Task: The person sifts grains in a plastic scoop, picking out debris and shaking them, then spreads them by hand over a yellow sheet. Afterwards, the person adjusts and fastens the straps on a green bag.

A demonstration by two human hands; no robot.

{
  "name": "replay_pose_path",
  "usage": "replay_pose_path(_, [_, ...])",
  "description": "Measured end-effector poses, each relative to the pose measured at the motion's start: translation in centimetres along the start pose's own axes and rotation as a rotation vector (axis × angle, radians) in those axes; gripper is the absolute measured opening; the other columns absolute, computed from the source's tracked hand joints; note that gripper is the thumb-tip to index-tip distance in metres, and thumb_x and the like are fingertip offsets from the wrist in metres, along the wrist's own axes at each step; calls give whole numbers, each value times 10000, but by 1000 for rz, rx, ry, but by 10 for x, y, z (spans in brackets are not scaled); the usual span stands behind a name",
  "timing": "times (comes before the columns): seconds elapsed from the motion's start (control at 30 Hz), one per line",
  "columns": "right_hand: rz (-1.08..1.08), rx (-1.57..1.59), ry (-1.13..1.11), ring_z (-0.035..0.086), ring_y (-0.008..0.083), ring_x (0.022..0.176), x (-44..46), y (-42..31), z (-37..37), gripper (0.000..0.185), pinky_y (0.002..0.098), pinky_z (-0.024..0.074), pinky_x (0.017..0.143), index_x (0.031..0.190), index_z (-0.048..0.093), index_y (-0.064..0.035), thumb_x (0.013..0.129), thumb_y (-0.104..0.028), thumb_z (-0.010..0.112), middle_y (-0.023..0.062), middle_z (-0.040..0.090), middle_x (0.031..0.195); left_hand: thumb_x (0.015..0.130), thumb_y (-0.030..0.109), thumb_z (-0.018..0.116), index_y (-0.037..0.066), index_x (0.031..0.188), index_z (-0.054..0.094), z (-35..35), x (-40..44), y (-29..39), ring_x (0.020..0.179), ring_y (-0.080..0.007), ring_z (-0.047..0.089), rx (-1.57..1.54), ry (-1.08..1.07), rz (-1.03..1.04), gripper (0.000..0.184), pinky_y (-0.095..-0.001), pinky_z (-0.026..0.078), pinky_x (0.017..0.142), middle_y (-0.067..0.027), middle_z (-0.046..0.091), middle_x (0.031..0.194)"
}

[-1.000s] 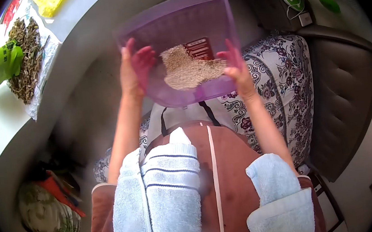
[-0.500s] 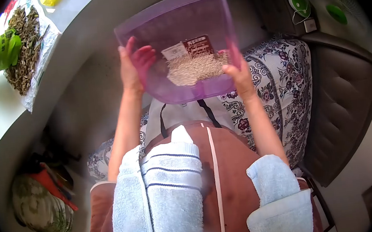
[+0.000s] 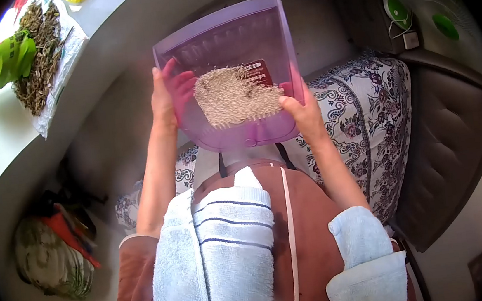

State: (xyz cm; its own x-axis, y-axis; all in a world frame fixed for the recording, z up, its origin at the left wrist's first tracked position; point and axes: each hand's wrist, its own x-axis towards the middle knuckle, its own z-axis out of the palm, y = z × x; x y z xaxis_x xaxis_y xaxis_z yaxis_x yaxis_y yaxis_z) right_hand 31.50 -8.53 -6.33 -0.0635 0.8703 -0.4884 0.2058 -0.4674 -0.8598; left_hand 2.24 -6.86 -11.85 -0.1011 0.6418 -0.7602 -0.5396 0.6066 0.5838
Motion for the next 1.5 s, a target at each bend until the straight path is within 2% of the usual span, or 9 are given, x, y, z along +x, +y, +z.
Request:
replay_pose_path(0.13, [211, 258, -92, 546, 136, 974, 17, 2, -52, 715, 239, 479, 755, 1422, 365, -96, 763, -235, 604, 92, 548, 1108, 931, 616, 311, 138, 1386, 365, 44, -10, -39, 936, -212, 560, -19, -22, 194, 663, -366, 464, 838, -120, 591, 1008])
replay_pose_path(0.37, [-19, 4, -57, 532, 137, 966, 4, -3, 7, 677, 268, 433, 850, 1402, 404, -87, 769, -223, 603, 72, 565, 1071, 923, 633, 295, 160, 1393, 351, -7, -15, -17, 930, -221, 581, -52, 48, 27, 669, -368, 483, 822, -130, 573, 1038])
replay_pose_path(0.5, [240, 170, -67, 556, 149, 937, 18, -13, -47, 667, 276, 467, 827, 1386, 417, -64, 763, -217, 596, 85, 573, 1058, 934, 607, 312, 143, 1383, 360, 42, -19, -38, 941, -212, 577, -61, 24, 77, 647, -356, 477, 830, -119, 574, 1046])
replay_pose_path(0.73, [146, 67, -108, 531, 128, 951, 7, -12, -2, 711, 249, 414, 874, 1411, 379, -63, 761, -231, 614, 75, 570, 1071, 920, 641, 274, 149, 1382, 368, 3, -20, -13, 964, -253, 584, -20, 99, -33, 680, -388, 500, 803, -152, 563, 1059])
replay_pose_path(0.9, [174, 223, -106, 563, 143, 972, 21, -9, -52, 701, 254, 512, 712, 1410, 386, -118, 751, -221, 600, 87, 566, 1107, 933, 617, 288, 159, 1383, 363, 50, -20, -36, 968, -240, 574, -74, -13, 250, 647, -394, 469, 877, -135, 566, 1051])
replay_pose_path(1.13, [110, 81, -66, 545, 111, 886, 11, -35, 3, 693, 238, 456, 757, 1385, 426, -75, 731, -194, 622, 72, 574, 1039, 953, 537, 355, 107, 1359, 376, 4, -23, 14, 951, -242, 574, -75, 88, -4, 593, -355, 478, 842, -152, 567, 1039])
replay_pose_path(1.27, [139, 114, -32, 533, 103, 855, 5, -57, 4, 667, 237, 449, 771, 1352, 459, -39, 720, -175, 627, 57, 569, 985, 873, 148, 627, 44, 1191, 515, 2, -35, 26, 915, -213, 584, 633, 412, 1008, 353, -317, 484, 817, -139, 580, 1016])
replay_pose_path(1.4, [56, -31, -96, 563, 144, 923, 5, -68, 4, 655, 255, 458, 772, 1375, 436, -73, 744, -162, 590, 101, 563, 1096, 790, -19, 659, 34, 945, 652, 51, -78, 43, 784, -173, 618, 1059, -397, 814, 164, -266, 506, 689, -69, 620, 882])
replay_pose_path(1.5, [65, 5, -107, 548, 113, 942, 3, -81, 7, 656, 242, 441, 847, 1345, 458, -19, 724, -152, 625, 65, 606, 1070, 769, 49, 681, 58, 944, 643, 62, -65, 29, 780, -248, 617, 1276, -570, 876, 179, -329, 510, 681, -87, 612, 865])
